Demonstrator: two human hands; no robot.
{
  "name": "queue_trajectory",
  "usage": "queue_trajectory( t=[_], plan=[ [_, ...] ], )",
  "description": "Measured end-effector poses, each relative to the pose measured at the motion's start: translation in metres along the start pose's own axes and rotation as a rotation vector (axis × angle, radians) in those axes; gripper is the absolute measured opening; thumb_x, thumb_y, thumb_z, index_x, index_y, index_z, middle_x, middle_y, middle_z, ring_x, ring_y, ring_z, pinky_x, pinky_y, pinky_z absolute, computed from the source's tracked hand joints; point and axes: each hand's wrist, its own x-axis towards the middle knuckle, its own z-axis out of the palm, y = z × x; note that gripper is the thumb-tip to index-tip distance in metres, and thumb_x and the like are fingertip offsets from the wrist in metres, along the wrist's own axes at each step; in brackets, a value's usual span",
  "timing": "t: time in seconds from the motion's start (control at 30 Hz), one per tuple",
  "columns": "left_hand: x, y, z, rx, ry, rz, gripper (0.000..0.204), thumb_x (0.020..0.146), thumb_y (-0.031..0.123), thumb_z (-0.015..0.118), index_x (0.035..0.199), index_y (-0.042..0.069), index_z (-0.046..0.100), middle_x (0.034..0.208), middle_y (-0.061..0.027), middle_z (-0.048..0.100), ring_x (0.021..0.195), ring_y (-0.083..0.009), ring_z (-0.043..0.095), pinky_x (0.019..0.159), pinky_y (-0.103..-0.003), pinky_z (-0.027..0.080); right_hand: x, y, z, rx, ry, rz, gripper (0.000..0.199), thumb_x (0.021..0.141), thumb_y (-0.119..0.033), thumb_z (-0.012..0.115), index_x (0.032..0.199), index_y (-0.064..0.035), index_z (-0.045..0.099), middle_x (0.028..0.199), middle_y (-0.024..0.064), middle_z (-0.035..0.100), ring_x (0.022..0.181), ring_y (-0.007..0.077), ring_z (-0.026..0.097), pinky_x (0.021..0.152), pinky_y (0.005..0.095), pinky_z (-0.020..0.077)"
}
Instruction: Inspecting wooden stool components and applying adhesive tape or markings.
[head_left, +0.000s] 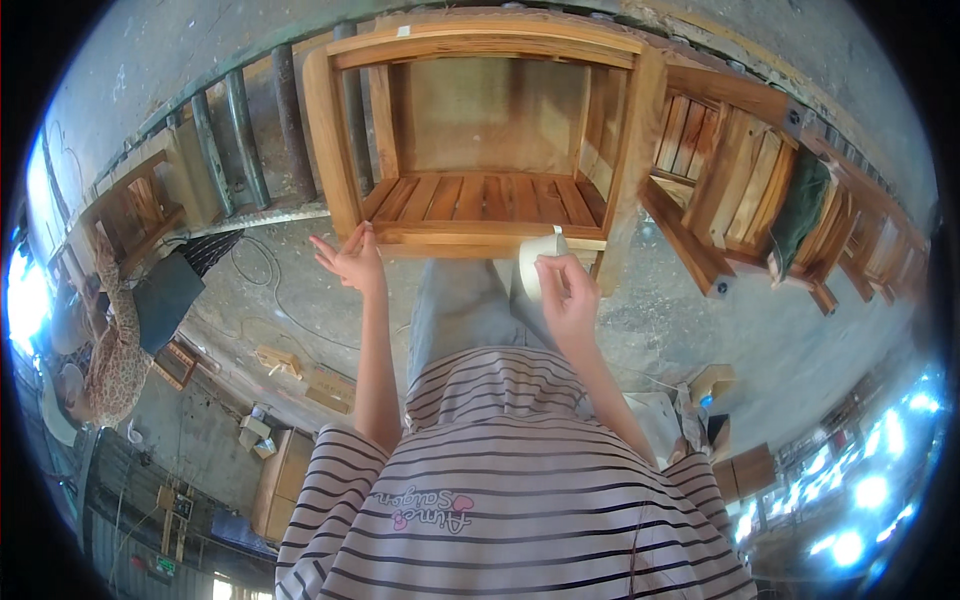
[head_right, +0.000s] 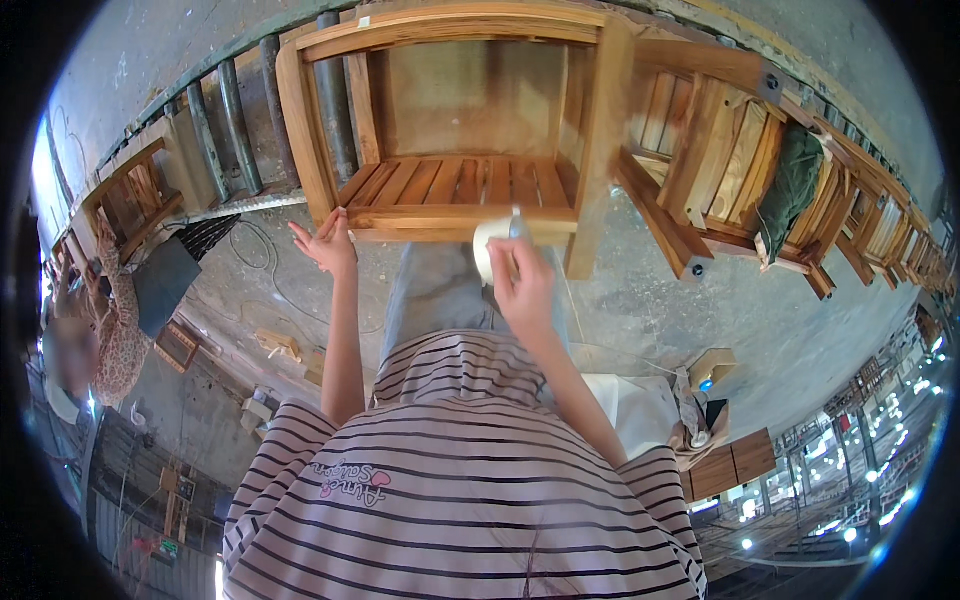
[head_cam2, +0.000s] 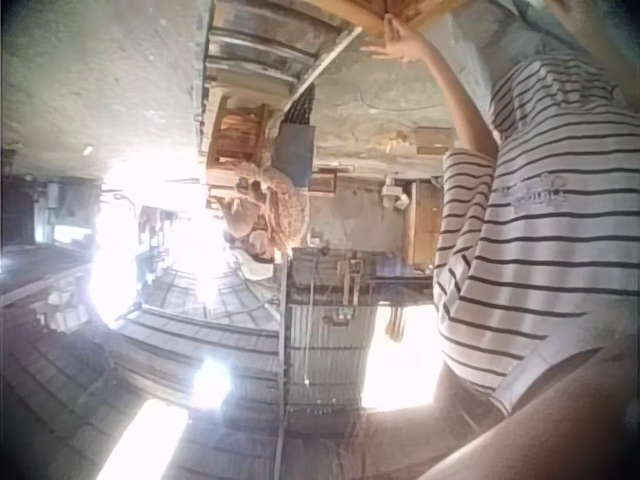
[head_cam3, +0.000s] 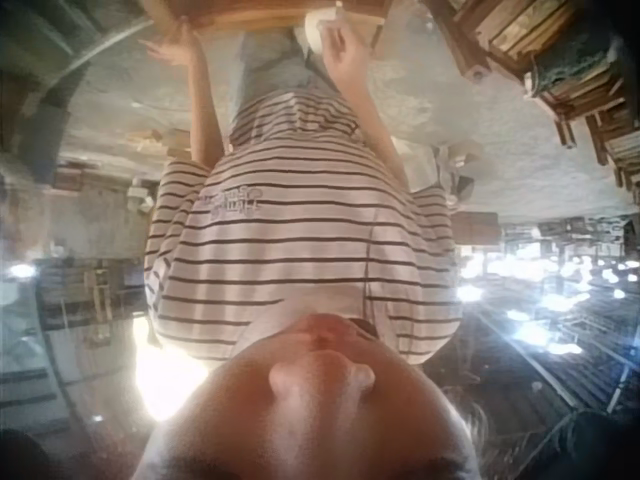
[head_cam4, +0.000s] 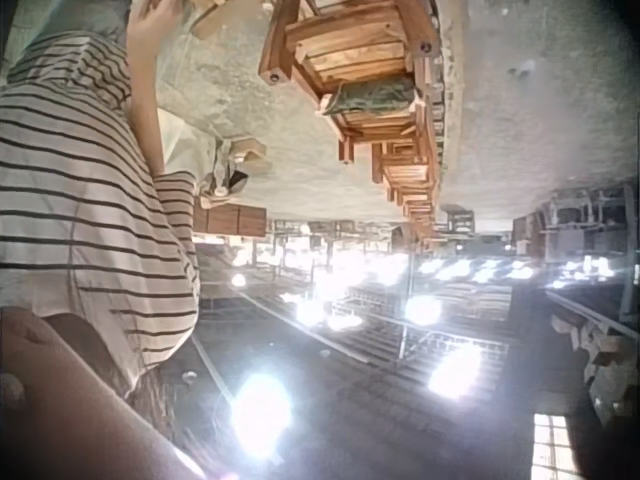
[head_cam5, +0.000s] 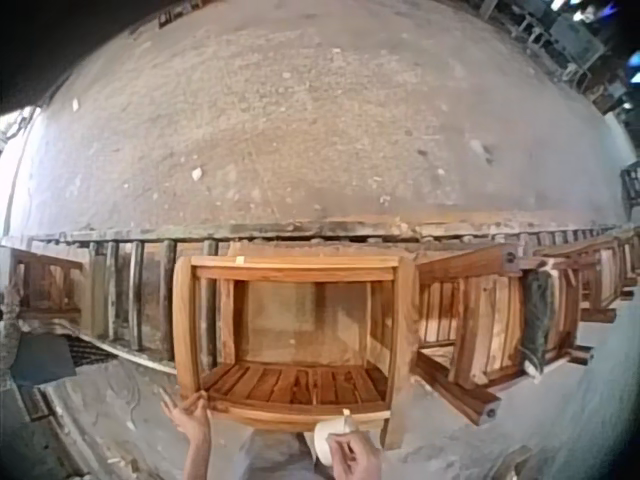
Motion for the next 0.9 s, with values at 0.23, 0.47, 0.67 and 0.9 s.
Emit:
queue_trajectory(
  t=[0.23, 0.47, 0.67, 0.9],
  plan=[
    [0.000, 0.005, 0.001, 0.029, -0.023, 0.055, 0.052, 0.078, 0.025, 0.078, 0.128, 0.017, 0.065, 0.163, -0.0081, 0.013, 0.148, -0.0339, 0.011, 0.113, -0.059, 0.019, 0.006, 0.015, -0.039, 0.075, 0.010, 0.063, 0.005, 0.091, -0.005, 0.062, 0.090, 0.0001, 0.062, 0.084, 0.0142, 0.068, 0.076, 0.0289, 0.067, 0.067, 0.0326, 0.0496],
    [0.024, -0.015, 0.015, -0.359, 0.019, -0.283, 0.065, 0.074, 0.021, 0.078, 0.129, 0.006, 0.047, 0.139, -0.0152, 0.044, 0.118, -0.0275, 0.050, 0.092, -0.042, 0.047, -0.001, 0.031, -0.058, 0.079, 0.034, 0.114, 0.006, 0.091, -0.005, 0.062, 0.089, 0.0006, 0.063, 0.082, 0.0132, 0.067, 0.076, 0.0265, 0.066, 0.069, 0.0313, 0.0498],
    [0.043, -0.028, 0.022, -0.094, -0.174, -0.234, 0.070, 0.073, 0.027, 0.080, 0.131, 0.005, 0.048, 0.121, -0.0187, 0.060, 0.106, -0.0322, 0.061, 0.092, -0.041, 0.048, -0.001, 0.040, -0.057, 0.027, 0.044, 0.091, 0.008, 0.092, -0.008, 0.062, 0.090, 0.0002, 0.063, 0.082, 0.0128, 0.067, 0.078, 0.0254, 0.067, 0.071, 0.0313, 0.0502],
    [0.037, -0.030, 0.013, -0.142, -0.227, -0.190, 0.078, 0.071, 0.038, 0.079, 0.132, 0.004, 0.045, 0.126, -0.0216, 0.054, 0.118, -0.0371, 0.052, 0.102, -0.046, 0.039, 0.042, 0.054, -0.008, 0.003, -0.101, -0.020, 0.015, 0.093, -0.007, 0.062, 0.106, 0.0006, 0.063, 0.094, 0.0086, 0.068, 0.082, 0.0103, 0.060, 0.073, 0.0241, 0.0458]
  ],
)
